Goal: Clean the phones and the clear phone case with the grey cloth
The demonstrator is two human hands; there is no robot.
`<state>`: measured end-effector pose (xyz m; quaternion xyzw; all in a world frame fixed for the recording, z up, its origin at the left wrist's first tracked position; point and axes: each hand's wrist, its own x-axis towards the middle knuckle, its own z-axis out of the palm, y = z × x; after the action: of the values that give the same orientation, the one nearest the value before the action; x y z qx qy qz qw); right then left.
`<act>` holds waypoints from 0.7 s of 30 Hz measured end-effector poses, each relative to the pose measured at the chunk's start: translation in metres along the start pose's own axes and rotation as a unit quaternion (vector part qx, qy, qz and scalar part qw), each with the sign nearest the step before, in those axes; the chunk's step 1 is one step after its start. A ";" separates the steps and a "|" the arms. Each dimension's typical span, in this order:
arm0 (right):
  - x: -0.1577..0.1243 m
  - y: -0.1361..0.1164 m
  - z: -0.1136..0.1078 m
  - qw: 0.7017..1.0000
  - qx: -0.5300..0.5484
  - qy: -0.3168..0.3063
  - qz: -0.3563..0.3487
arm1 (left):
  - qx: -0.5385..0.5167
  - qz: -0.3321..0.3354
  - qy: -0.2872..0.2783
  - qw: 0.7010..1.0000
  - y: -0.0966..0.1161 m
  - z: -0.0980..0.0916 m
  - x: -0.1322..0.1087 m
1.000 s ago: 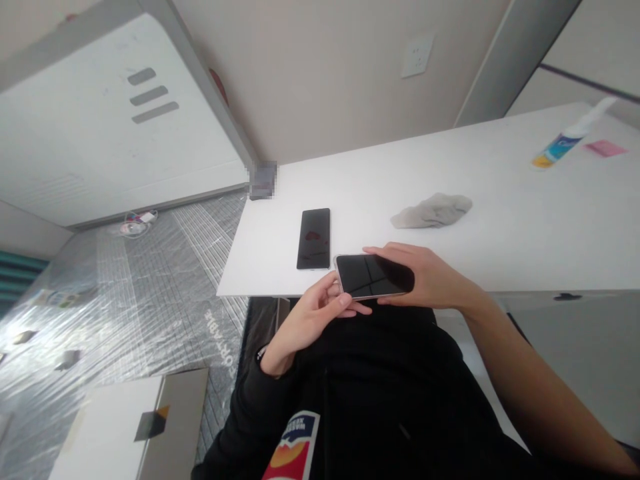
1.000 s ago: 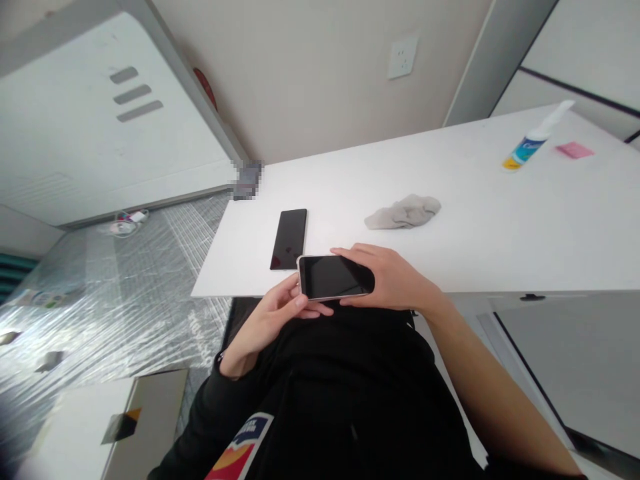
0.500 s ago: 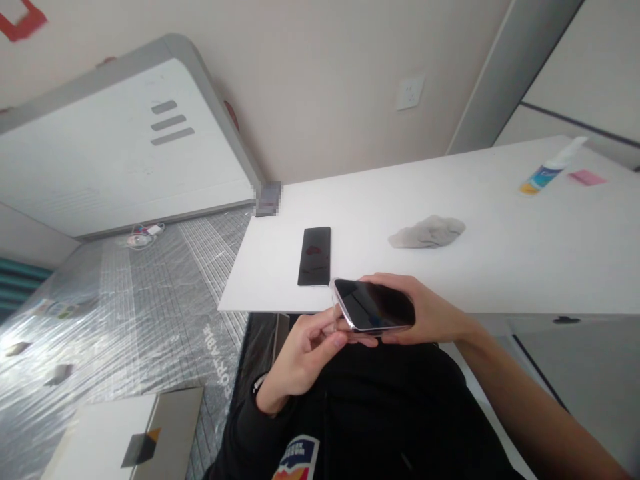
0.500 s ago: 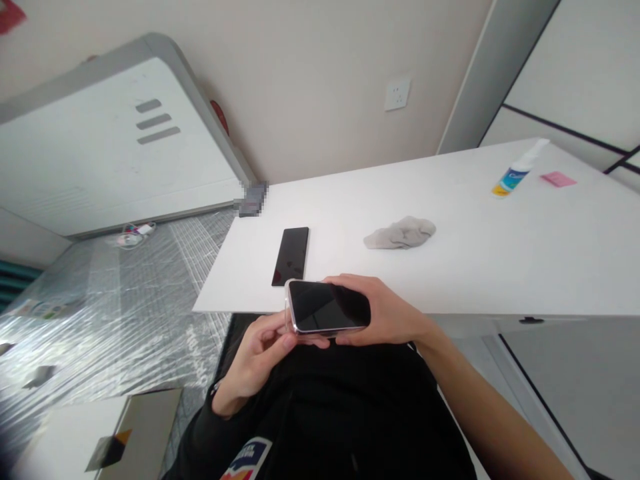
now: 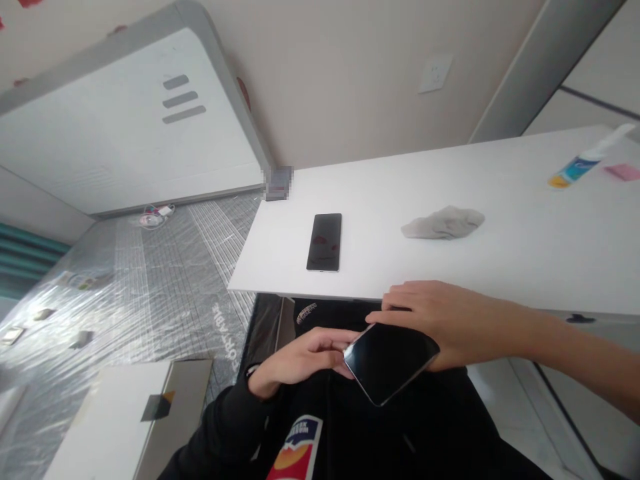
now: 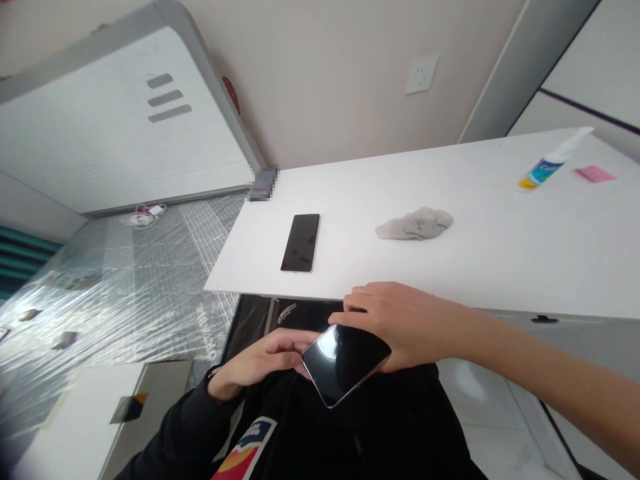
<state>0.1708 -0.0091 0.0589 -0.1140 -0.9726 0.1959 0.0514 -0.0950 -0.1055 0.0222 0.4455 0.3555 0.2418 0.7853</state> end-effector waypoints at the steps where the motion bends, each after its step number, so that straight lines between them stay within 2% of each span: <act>1: 0.002 -0.001 -0.001 1.000 0.004 -0.012 -0.004 | 0.005 -0.007 -0.013 1.000 0.000 0.000 -0.001; 5: 0.009 -0.005 -0.008 0.999 0.022 -0.044 -0.015 | 0.029 -0.016 -0.057 0.998 0.000 0.000 -0.007; 11: 0.014 -0.016 -0.015 0.998 0.008 -0.051 -0.034 | 0.040 -0.026 -0.060 0.997 -0.004 0.002 -0.014; 16: 0.014 -0.023 -0.014 0.996 -0.002 -0.069 -0.051 | 0.056 -0.056 -0.002 0.997 -0.020 0.015 -0.016; 21: 0.013 -0.024 -0.010 0.994 0.040 -0.087 -0.056 | -0.008 -0.044 0.019 0.999 -0.043 0.026 -0.018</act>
<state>0.1544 -0.0233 0.0780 -0.0399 -0.9697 0.2403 -0.0177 -0.0837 -0.1525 0.0004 0.4185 0.3877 0.2184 0.7918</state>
